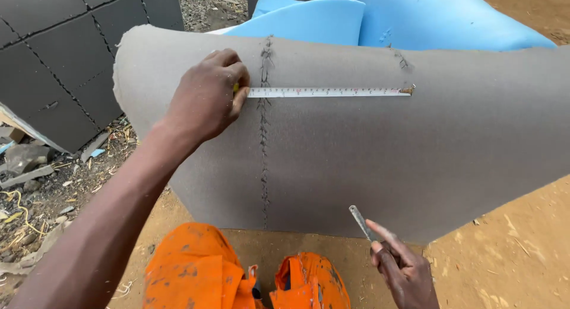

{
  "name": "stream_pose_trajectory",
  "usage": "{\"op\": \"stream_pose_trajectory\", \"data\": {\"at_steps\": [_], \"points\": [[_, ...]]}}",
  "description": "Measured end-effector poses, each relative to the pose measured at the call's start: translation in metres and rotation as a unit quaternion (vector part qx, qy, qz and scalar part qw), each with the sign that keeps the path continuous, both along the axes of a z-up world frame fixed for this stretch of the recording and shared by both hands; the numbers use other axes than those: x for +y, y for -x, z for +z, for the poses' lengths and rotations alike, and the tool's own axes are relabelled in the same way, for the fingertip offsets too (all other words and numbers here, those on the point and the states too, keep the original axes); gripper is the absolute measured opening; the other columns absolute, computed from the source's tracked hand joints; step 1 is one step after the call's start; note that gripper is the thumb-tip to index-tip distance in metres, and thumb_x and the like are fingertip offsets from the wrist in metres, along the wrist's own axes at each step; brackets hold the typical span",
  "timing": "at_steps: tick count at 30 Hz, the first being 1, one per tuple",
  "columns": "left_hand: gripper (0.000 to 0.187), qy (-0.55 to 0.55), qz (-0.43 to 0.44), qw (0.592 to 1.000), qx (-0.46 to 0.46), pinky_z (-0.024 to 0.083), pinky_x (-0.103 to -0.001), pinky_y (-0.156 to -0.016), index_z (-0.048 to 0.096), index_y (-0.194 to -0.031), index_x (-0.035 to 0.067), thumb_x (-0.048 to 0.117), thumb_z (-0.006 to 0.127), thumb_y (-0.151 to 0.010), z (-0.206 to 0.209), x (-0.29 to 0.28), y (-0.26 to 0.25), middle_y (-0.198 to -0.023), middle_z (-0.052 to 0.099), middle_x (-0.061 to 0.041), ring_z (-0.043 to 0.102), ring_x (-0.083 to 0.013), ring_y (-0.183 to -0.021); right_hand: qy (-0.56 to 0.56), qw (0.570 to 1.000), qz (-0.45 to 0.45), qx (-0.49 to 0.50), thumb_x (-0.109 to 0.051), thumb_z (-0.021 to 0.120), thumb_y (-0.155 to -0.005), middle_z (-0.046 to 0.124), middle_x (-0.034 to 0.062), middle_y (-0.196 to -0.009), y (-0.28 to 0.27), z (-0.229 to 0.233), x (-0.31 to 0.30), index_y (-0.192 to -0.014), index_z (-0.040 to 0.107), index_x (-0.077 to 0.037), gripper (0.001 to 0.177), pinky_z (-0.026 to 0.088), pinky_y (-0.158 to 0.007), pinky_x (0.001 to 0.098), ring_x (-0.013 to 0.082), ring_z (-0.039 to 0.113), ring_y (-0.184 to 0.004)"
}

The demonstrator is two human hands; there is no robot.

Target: Measuring and marking a large piece of grey foam using a tape measure and a marking tool

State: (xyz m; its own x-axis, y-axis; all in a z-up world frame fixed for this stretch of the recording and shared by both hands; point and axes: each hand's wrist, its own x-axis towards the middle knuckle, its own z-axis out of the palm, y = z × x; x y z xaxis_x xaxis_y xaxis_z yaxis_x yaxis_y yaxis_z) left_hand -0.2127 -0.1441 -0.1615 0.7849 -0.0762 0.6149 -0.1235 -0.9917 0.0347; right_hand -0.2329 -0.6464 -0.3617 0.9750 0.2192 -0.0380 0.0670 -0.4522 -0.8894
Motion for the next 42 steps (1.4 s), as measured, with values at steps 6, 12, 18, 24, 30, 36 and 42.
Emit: {"op": "stream_pose_trajectory", "data": {"at_steps": [6, 12, 18, 24, 30, 36, 42], "points": [[0.015, -0.002, 0.015, 1.0, 0.011, 0.065, -0.062, -0.09, 0.079, -0.114, 0.003, 0.017, 0.081, -0.118, -0.018, 0.004, -0.008, -0.125, 0.073, -0.017, 0.073, -0.045, -0.119, 0.04, 0.989, -0.073, -0.119, -0.034, 0.08, -0.115, 0.089, -0.0005, -0.069, 0.001, 0.002, -0.01, -0.171, 0.089, -0.042, 0.057, 0.054, -0.054, 0.0311, 0.0112, 0.063, -0.054], [0.015, -0.023, -0.004, 0.999, -0.038, 0.065, -0.056, -0.102, 0.087, -0.127, 0.011, 0.024, 0.08, -0.123, -0.035, 0.02, -0.005, -0.141, 0.081, -0.012, 0.076, -0.0417, -0.134, 0.176, 0.92, -0.164, -0.308, -0.021, 0.069, -0.126, 0.094, -0.0029, -0.097, -0.041, 0.073, 0.014, -0.179, 0.076, -0.041, 0.057, 0.064, -0.079, 0.044, 0.019, 0.085, -0.084], [0.014, -0.018, 0.009, 0.999, -0.043, 0.066, -0.051, -0.099, 0.093, -0.122, 0.019, 0.032, 0.087, -0.122, -0.031, 0.022, -0.003, -0.134, 0.086, 0.001, 0.08, -0.0323, -0.128, 0.202, 0.881, -0.15, -0.4, -0.01, 0.079, -0.122, 0.097, 0.0021, -0.114, -0.097, 0.127, 0.033, -0.183, 0.069, -0.033, 0.066, 0.074, -0.077, 0.0437, 0.0211, 0.087, -0.083], [0.012, 0.004, 0.006, 0.999, -0.051, 0.065, -0.05, -0.095, 0.095, -0.118, 0.026, 0.033, 0.086, -0.121, -0.034, 0.024, -0.004, -0.135, 0.088, 0.008, 0.08, -0.0283, -0.129, 0.206, 0.876, -0.136, -0.415, -0.01, 0.069, -0.125, 0.096, 0.0074, -0.136, -0.106, 0.123, 0.043, -0.181, 0.073, -0.028, 0.059, 0.068, -0.082, 0.0533, 0.0356, 0.089, -0.1], [0.014, 0.007, 0.024, 0.999, -0.02, 0.066, -0.048, -0.091, 0.094, -0.117, 0.028, 0.037, 0.084, -0.118, -0.034, 0.025, -0.006, -0.134, 0.086, 0.013, 0.079, -0.0246, -0.122, 0.214, 0.866, -0.162, -0.421, -0.013, 0.07, -0.126, 0.091, 0.0014, -0.108, -0.109, 0.113, 0.047, -0.185, 0.07, -0.032, 0.061, 0.065, -0.067, 0.0489, 0.0269, 0.077, -0.074], [0.015, 0.0, 0.023, 0.999, -0.042, 0.068, -0.049, -0.086, 0.099, -0.122, 0.029, 0.037, 0.087, -0.119, -0.034, 0.024, -0.006, -0.134, 0.089, 0.012, 0.08, -0.0231, -0.123, 0.246, 0.868, -0.146, -0.407, -0.01, 0.069, -0.126, 0.084, 0.0055, -0.099, -0.126, 0.115, 0.053, -0.187, 0.068, -0.029, 0.064, 0.066, -0.065, 0.0498, 0.0263, 0.072, -0.071], [0.012, 0.003, 0.009, 0.998, -0.069, 0.066, -0.051, -0.092, 0.099, -0.121, 0.029, 0.035, 0.09, -0.119, -0.04, 0.026, -0.007, -0.134, 0.089, 0.01, 0.081, -0.0262, -0.126, 0.227, 0.86, -0.143, -0.434, -0.007, 0.068, -0.126, 0.088, 0.0114, -0.104, -0.145, 0.111, 0.066, -0.184, 0.071, -0.025, 0.061, 0.066, -0.069, 0.0587, 0.0381, 0.079, -0.078]]}}
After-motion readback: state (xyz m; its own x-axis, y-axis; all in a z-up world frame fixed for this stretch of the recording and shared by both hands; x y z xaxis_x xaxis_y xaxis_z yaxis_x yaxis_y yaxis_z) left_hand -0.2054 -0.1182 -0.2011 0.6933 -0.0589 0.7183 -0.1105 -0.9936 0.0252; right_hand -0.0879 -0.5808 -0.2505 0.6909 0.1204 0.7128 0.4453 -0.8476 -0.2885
